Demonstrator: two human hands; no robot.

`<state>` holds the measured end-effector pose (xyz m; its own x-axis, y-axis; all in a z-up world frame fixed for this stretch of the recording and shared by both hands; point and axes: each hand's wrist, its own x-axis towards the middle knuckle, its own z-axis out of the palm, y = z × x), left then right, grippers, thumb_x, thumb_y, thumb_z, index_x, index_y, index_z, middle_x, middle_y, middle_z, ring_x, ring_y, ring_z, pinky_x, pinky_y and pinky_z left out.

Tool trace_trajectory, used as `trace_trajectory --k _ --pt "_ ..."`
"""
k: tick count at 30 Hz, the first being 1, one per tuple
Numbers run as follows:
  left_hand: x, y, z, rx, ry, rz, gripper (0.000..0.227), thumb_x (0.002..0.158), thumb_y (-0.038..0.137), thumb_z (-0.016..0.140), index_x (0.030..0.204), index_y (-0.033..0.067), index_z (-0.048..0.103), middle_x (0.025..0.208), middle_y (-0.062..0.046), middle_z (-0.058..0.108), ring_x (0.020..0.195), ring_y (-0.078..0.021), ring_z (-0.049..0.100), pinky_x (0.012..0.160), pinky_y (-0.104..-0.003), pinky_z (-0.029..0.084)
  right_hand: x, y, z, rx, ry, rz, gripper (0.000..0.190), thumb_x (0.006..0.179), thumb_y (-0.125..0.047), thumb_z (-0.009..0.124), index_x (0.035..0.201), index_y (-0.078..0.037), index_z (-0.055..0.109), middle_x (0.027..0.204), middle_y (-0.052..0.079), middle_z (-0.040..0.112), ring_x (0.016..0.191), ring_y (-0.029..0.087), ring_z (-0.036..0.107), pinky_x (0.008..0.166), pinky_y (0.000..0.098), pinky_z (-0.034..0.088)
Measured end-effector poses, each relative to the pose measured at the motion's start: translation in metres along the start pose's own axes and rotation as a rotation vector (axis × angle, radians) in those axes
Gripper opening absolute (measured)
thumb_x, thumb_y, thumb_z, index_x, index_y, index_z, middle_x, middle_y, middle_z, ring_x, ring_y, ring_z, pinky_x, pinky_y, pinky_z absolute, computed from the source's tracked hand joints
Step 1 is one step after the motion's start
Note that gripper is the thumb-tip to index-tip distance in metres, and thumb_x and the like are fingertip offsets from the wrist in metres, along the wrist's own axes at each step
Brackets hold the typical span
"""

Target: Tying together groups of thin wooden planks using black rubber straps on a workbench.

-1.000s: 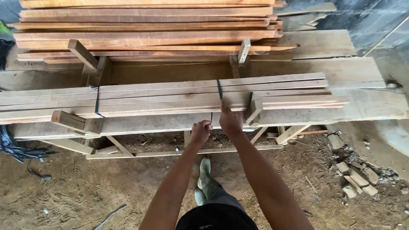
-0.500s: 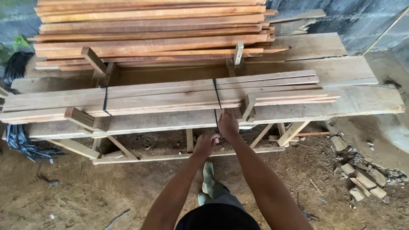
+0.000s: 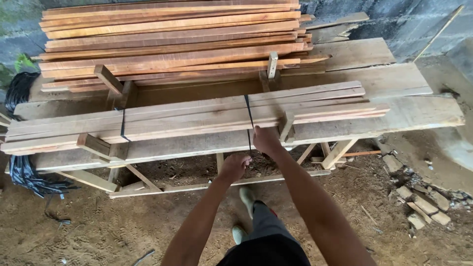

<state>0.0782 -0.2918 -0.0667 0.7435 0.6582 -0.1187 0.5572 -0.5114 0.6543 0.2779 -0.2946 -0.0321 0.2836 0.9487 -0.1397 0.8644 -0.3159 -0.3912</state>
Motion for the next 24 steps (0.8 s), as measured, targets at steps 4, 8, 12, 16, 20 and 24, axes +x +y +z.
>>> trace_trajectory --k 4,8,12,16,20,24 --pt "0.000 0.017 -0.030 -0.032 -0.007 0.120 0.023 0.103 0.009 0.056 0.121 0.0063 0.071 0.110 -0.017 0.075 0.099 -0.0368 0.074 0.083 -0.053 0.065 0.026 0.007 -0.007 -0.179 -0.225 -0.201 0.039 0.100 -0.018 0.041 0.124 0.000 0.067 0.094 0.025 0.075 0.082 0.038 0.076 0.068 0.0520 0.062" --pt "0.025 0.022 -0.038 -0.121 0.056 0.252 0.015 0.103 0.010 0.061 0.109 0.0040 0.073 0.119 -0.018 0.068 0.109 -0.0394 0.069 0.091 -0.052 0.061 0.047 -0.012 -0.035 -0.327 -0.440 -0.274 0.048 0.094 -0.035 0.047 0.110 0.000 0.077 0.106 0.027 0.075 0.096 0.045 0.074 0.080 0.0581 0.060" --pt "0.052 0.044 -0.085 -0.285 0.128 0.334 0.010 0.097 0.011 0.068 0.104 0.0041 0.071 0.107 -0.023 0.066 0.107 -0.0474 0.065 0.090 -0.058 0.055 0.062 -0.032 -0.086 -0.313 -0.315 -0.493 0.031 0.085 -0.025 0.053 0.087 -0.007 0.078 0.121 0.021 0.067 0.117 0.042 0.061 0.088 0.0488 0.055" --pt "0.100 0.020 -0.090 -0.553 0.045 0.341 0.012 0.097 0.004 0.066 0.106 -0.0006 0.072 0.101 -0.027 0.070 0.101 -0.0502 0.067 0.091 -0.060 0.053 0.077 -0.041 -0.154 0.100 -0.262 -0.770 0.028 0.079 -0.020 0.059 0.071 0.006 0.069 0.131 0.030 0.054 0.121 0.056 0.048 0.094 0.0551 0.048" --pt "0.134 0.009 -0.100 -0.770 0.045 0.272 0.015 0.097 -0.003 0.065 0.108 0.0015 0.074 0.094 -0.018 0.073 0.087 -0.0268 0.071 0.091 -0.049 0.054 0.075 -0.065 -0.218 0.544 -0.445 -0.561 0.033 0.085 -0.020 0.054 0.066 0.006 0.061 0.151 0.034 0.048 0.144 0.057 0.037 0.117 0.0671 0.028" --pt "0.163 0.003 -0.107 -0.856 0.010 0.129 0.017 0.099 -0.001 0.063 0.114 0.0009 0.072 0.100 -0.015 0.074 0.097 -0.0231 0.069 0.093 -0.044 0.053 0.168 0.013 -0.129 0.775 -0.402 -0.525 0.026 0.080 -0.021 0.068 0.063 -0.002 0.065 0.100 0.016 0.074 0.095 0.029 0.068 0.087 0.0435 0.050"
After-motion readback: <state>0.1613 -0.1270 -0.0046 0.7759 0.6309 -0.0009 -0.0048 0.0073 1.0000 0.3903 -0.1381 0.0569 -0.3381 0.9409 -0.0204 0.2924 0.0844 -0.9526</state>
